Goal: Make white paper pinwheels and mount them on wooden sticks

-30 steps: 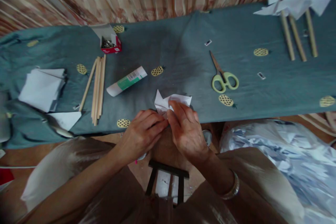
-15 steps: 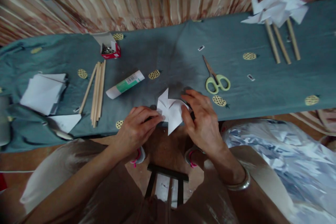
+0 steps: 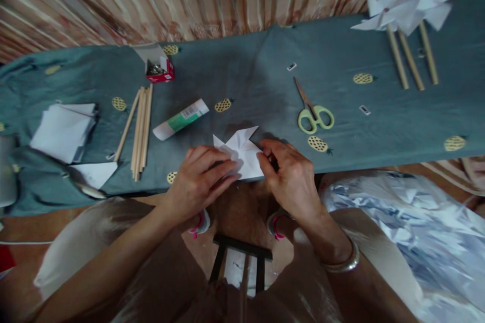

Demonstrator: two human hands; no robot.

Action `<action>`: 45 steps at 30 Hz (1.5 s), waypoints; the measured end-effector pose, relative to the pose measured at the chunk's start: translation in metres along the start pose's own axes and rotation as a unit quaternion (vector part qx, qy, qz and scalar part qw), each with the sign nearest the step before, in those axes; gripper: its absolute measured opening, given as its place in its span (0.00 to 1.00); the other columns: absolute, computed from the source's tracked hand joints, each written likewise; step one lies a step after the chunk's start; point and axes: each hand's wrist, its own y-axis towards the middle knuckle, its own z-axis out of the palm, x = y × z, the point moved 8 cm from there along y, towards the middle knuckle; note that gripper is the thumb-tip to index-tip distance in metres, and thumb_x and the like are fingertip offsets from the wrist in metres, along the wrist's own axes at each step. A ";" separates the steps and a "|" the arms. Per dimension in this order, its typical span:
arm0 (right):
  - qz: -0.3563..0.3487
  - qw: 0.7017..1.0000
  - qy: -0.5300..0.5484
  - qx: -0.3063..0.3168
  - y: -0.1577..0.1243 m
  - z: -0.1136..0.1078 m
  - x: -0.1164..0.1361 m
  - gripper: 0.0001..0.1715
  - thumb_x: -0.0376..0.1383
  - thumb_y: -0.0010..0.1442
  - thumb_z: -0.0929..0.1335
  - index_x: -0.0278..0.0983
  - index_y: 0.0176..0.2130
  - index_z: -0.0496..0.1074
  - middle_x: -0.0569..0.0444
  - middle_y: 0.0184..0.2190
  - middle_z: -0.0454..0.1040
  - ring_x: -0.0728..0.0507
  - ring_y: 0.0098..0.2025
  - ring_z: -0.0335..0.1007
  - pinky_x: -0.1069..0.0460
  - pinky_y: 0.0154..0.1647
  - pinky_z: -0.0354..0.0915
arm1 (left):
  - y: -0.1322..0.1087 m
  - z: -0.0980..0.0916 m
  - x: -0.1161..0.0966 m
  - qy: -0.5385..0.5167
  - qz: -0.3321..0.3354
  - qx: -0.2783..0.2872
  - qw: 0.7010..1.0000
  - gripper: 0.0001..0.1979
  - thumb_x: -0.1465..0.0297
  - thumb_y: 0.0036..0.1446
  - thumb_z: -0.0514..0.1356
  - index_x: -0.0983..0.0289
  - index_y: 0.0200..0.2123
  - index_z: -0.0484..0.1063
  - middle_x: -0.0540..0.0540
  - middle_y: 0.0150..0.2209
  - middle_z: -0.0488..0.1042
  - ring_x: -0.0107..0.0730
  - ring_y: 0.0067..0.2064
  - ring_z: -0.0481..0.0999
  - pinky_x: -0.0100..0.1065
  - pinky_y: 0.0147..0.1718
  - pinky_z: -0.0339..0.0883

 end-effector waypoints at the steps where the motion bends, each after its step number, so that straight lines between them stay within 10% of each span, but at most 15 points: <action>1: -0.004 1.000 -0.003 -0.001 0.000 0.000 0.001 0.11 0.37 0.60 0.67 0.39 0.43 0.74 0.52 0.32 0.78 0.43 0.33 0.75 0.47 0.38 0.71 | 0.000 0.003 -0.004 -0.003 0.006 0.012 1.000 0.09 0.68 0.61 0.58 0.64 0.44 0.72 0.57 0.42 0.75 0.39 0.45 0.69 0.40 0.40 0.62; 31: 0.017 0.960 0.237 0.150 -0.002 0.008 -0.012 0.05 0.38 0.55 0.72 0.46 0.35 0.79 0.56 0.59 0.67 0.36 0.58 0.65 0.35 0.61 0.60 | -0.006 -0.001 -0.013 0.002 0.030 0.003 1.000 0.07 0.74 0.62 0.55 0.68 0.38 0.73 0.56 0.34 0.77 0.33 0.37 0.74 0.36 0.35 0.70; 45: -0.011 0.986 0.146 0.084 -0.001 0.011 0.001 0.02 0.35 0.55 0.71 0.42 0.30 0.76 0.54 0.57 0.69 0.36 0.59 0.64 0.36 0.59 0.62 | -0.010 0.008 -0.013 -0.034 0.022 0.009 0.999 0.12 0.75 0.62 0.55 0.68 0.49 0.68 0.58 0.39 0.77 0.35 0.41 0.74 0.38 0.39 0.70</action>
